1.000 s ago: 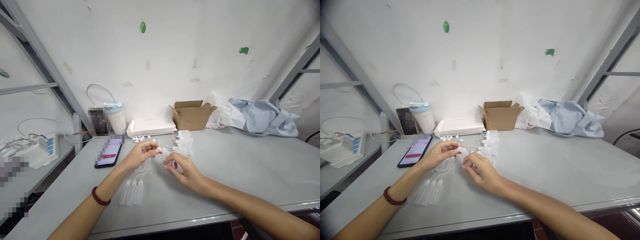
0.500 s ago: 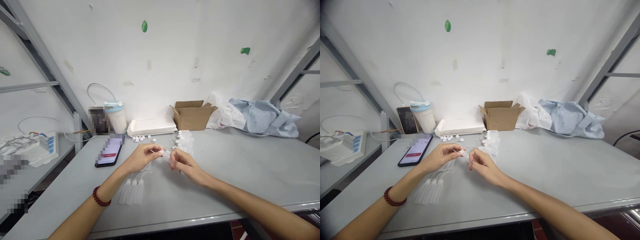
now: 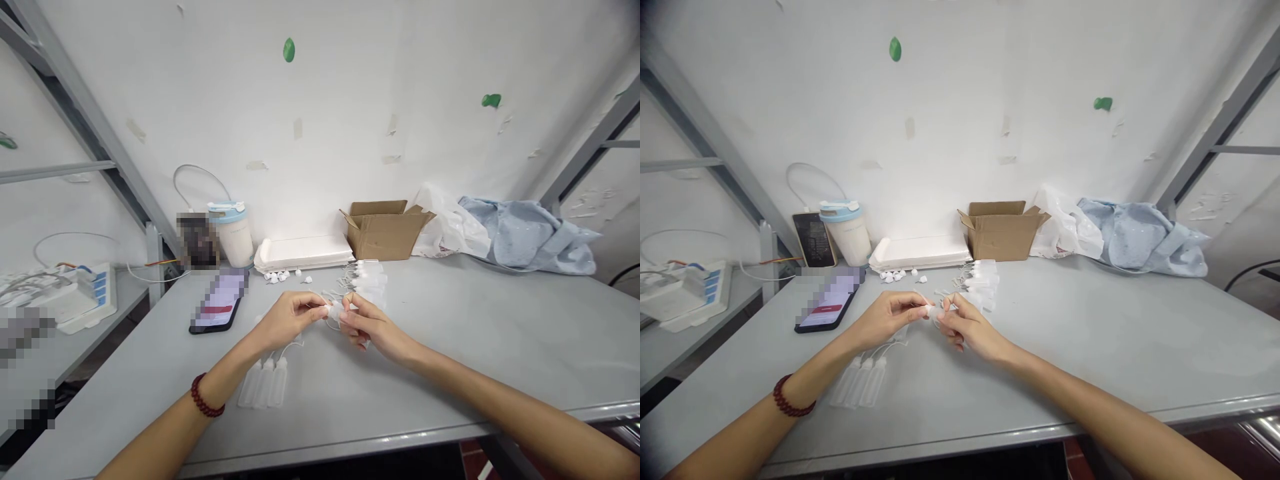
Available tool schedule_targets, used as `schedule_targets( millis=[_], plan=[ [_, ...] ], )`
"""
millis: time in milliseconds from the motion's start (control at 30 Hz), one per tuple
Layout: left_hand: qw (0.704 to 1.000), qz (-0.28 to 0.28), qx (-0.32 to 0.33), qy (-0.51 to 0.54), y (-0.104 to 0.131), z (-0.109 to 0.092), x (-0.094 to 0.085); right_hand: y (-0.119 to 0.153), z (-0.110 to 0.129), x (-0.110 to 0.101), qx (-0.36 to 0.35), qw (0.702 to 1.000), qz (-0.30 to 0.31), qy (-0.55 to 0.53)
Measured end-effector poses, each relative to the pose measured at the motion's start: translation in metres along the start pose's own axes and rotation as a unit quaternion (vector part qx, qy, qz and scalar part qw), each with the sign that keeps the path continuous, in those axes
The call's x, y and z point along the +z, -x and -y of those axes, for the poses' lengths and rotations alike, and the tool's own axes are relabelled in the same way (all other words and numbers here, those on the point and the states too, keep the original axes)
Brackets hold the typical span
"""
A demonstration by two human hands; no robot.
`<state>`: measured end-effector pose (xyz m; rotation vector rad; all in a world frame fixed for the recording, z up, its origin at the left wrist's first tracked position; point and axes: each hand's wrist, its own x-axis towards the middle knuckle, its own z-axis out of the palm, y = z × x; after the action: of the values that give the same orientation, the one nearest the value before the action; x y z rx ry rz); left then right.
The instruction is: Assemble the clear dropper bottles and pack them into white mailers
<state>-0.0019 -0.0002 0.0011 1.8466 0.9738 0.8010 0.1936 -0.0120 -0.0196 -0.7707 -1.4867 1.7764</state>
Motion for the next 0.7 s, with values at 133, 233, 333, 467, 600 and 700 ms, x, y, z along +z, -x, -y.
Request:
schedule_targets(
  millis=[133,233,333,467,600,700],
  plan=[
    [1.000,-0.014,0.010,0.008,-0.0005,0.0014,0.0020,-0.0014,-0.0013,-0.0018,0.020,0.999,0.012,-0.021],
    [0.999,-0.023,0.022,0.024,-0.0006,0.0018,0.0022,-0.0018,-0.0003,-0.0018,0.036,0.998,0.012,-0.045],
    [0.999,-0.025,0.027,0.038,-0.0006,0.0024,0.0025,-0.0011,0.0026,-0.0006,0.057,0.996,0.007,-0.073],
    [0.998,-0.036,0.014,0.040,-0.0010,0.0039,0.0031,-0.0002,0.0047,0.0002,0.073,0.994,-0.002,-0.087],
    [0.998,-0.031,0.010,0.051,-0.0011,0.0044,0.0030,-0.0005,0.0030,-0.0007,0.065,0.994,-0.002,-0.093],
    [0.998,-0.016,0.006,0.058,-0.0009,0.0033,0.0027,-0.0008,0.0011,-0.0009,0.055,0.995,0.009,-0.086]
  ],
)
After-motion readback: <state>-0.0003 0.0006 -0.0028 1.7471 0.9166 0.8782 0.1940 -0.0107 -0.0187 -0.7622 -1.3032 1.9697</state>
